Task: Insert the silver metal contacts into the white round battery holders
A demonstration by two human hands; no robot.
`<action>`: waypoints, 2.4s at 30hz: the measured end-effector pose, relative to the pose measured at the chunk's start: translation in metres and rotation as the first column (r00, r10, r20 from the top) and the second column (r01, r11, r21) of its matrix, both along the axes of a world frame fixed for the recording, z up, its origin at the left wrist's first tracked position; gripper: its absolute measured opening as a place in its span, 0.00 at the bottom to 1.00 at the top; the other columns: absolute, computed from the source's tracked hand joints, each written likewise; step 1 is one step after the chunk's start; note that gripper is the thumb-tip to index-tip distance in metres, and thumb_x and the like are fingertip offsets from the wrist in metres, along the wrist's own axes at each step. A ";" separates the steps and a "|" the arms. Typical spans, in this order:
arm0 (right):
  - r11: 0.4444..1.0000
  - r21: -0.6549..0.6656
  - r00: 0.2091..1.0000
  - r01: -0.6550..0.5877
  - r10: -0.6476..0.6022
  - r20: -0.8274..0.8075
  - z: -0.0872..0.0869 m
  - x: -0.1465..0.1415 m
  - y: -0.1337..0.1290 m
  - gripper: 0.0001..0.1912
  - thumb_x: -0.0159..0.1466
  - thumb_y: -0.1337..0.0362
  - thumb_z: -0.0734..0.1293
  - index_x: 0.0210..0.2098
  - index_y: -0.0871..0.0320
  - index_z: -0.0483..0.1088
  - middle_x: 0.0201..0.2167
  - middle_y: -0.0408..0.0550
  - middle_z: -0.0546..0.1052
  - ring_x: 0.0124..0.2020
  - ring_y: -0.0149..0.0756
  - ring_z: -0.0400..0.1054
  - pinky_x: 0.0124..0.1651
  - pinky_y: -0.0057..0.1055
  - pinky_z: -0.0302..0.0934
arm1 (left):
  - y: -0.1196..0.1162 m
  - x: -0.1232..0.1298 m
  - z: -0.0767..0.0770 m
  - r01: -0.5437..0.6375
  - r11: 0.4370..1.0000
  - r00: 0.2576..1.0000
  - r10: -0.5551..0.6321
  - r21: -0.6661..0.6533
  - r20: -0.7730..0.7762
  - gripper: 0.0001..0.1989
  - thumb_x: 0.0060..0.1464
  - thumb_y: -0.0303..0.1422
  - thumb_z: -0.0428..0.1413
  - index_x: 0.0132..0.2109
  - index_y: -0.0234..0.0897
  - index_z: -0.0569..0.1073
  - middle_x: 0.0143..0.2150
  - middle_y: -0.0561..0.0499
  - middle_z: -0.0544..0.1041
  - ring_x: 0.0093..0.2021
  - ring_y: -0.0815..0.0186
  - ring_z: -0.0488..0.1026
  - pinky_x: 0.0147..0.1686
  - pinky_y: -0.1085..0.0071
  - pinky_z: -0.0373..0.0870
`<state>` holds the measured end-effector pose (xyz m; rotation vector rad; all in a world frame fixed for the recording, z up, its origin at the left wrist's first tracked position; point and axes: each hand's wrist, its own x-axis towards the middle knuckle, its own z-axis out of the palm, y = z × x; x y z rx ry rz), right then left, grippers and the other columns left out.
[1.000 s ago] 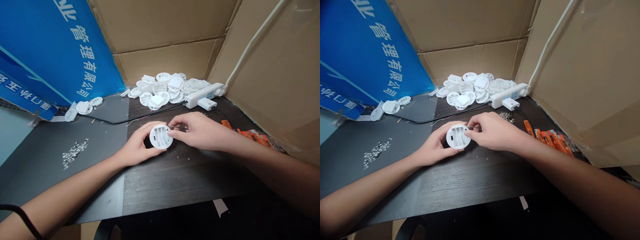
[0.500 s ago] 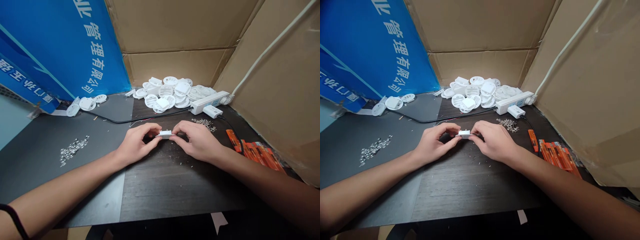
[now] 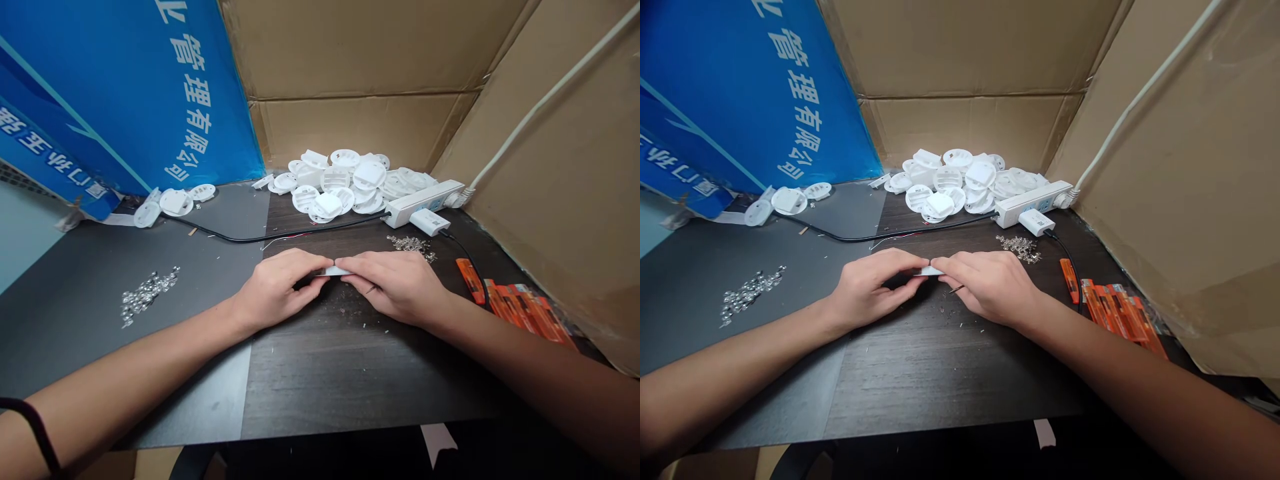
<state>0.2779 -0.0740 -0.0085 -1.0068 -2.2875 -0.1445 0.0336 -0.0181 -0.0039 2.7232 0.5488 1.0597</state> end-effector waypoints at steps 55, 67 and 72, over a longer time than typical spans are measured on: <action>0.884 -0.404 0.957 0.233 -0.134 0.258 0.002 -0.015 -0.008 0.16 0.74 0.58 0.60 0.53 0.54 0.75 0.50 0.46 0.73 0.38 0.33 0.72 0.35 0.33 0.55 | 0.157 -0.025 0.070 -0.487 0.835 0.643 0.540 0.254 -0.543 0.24 0.64 0.41 0.48 0.54 0.27 0.77 0.55 0.34 0.77 0.58 0.50 0.69 0.63 0.54 0.59; 0.900 -0.383 0.964 0.210 -0.123 0.238 0.002 -0.014 -0.007 0.14 0.74 0.58 0.60 0.51 0.53 0.76 0.49 0.45 0.74 0.37 0.34 0.71 0.33 0.33 0.52 | 0.127 0.065 0.063 -0.168 0.985 0.783 0.117 -0.027 -0.611 0.26 0.56 0.35 0.61 0.60 0.30 0.75 0.54 0.39 0.78 0.53 0.55 0.74 0.54 0.63 0.67; 0.908 -0.365 0.964 0.206 -0.125 0.233 0.000 -0.013 -0.008 0.15 0.73 0.58 0.60 0.51 0.53 0.75 0.49 0.44 0.74 0.37 0.35 0.72 0.33 0.34 0.55 | 0.100 0.041 0.066 -0.347 0.915 0.908 0.273 -0.207 -0.318 0.16 0.58 0.39 0.61 0.49 0.35 0.81 0.39 0.48 0.80 0.37 0.66 0.73 0.41 0.70 0.66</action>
